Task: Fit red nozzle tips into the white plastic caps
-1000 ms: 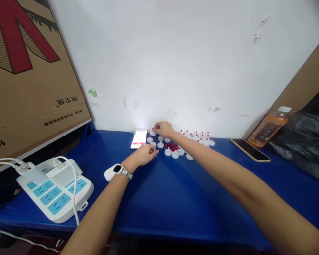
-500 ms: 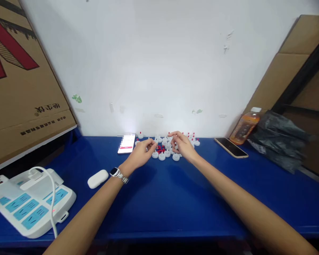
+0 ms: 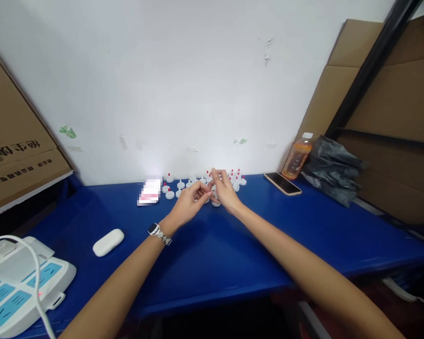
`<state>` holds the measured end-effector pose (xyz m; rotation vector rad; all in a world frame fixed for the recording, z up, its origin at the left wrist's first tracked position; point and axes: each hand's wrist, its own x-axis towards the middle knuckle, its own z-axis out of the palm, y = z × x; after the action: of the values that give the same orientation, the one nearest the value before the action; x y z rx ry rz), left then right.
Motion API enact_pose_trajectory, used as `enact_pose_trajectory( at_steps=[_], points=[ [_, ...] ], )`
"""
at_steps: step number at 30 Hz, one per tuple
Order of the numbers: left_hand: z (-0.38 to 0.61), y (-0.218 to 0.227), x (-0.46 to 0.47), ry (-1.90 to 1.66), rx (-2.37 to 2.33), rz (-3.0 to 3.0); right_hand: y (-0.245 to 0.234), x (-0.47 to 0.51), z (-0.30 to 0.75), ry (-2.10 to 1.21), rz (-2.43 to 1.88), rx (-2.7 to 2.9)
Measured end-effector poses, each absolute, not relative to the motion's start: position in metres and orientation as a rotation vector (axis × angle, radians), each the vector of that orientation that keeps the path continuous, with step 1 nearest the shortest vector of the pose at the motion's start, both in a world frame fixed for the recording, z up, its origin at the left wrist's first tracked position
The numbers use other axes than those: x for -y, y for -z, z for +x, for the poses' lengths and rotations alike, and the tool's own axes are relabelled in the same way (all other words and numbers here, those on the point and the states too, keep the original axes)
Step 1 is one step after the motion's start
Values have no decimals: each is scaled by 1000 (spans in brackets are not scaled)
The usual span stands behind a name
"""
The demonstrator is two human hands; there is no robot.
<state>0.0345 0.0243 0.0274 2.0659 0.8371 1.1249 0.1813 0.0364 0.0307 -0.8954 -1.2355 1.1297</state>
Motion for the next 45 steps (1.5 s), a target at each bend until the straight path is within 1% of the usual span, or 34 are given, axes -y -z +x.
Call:
enact_pose_trajectory(
  at_steps=[4, 7, 11, 14, 17, 20, 22, 25, 29, 32, 36, 40, 45],
  points=[
    [32, -24, -25, -1294, -904, 1942, -32, -31, 184, -1124, -946, 1340],
    [30, -26, -23, -1384, -972, 2089, -28, -31, 186, -1068, -1043, 1542],
    [27, -33, -18, -1241, -1043, 2542, -21, -34, 186, -1017, -1094, 1553],
    [27, -35, -18, -1170, -1035, 2697, -22, -32, 182, -934, -1067, 1589],
    [28, -33, -22, -1261, -1039, 2584, -27, -26, 180, -803, -1039, 1662],
    [24, -31, -29, -1421, -1126, 2236, -29, -27, 184, -628, -1014, 1664],
    [17, -31, -35, -1470, -1171, 2057, -27, -34, 191, -582, -1023, 1635],
    [7, -29, -46, -1322, -1265, 2162, -18, -50, 201, -645, -1036, 1568],
    [4, -19, -62, -1040, -1320, 2471, -8, -60, 202, -849, -975, 1477],
    [5, -10, -69, -952, -1368, 2524, -8, -56, 198, -966, -912, 1460],
    [0, -8, -67, -1019, -1386, 2497, -13, -48, 196, -962, -912, 1529],
    [1, -16, -49, -1096, -1204, 2451, -16, -43, 195, -937, -909, 1615],
    [16, -27, -29, -1165, -1072, 2209, -21, -30, 190, -952, -892, 1690]
  ],
)
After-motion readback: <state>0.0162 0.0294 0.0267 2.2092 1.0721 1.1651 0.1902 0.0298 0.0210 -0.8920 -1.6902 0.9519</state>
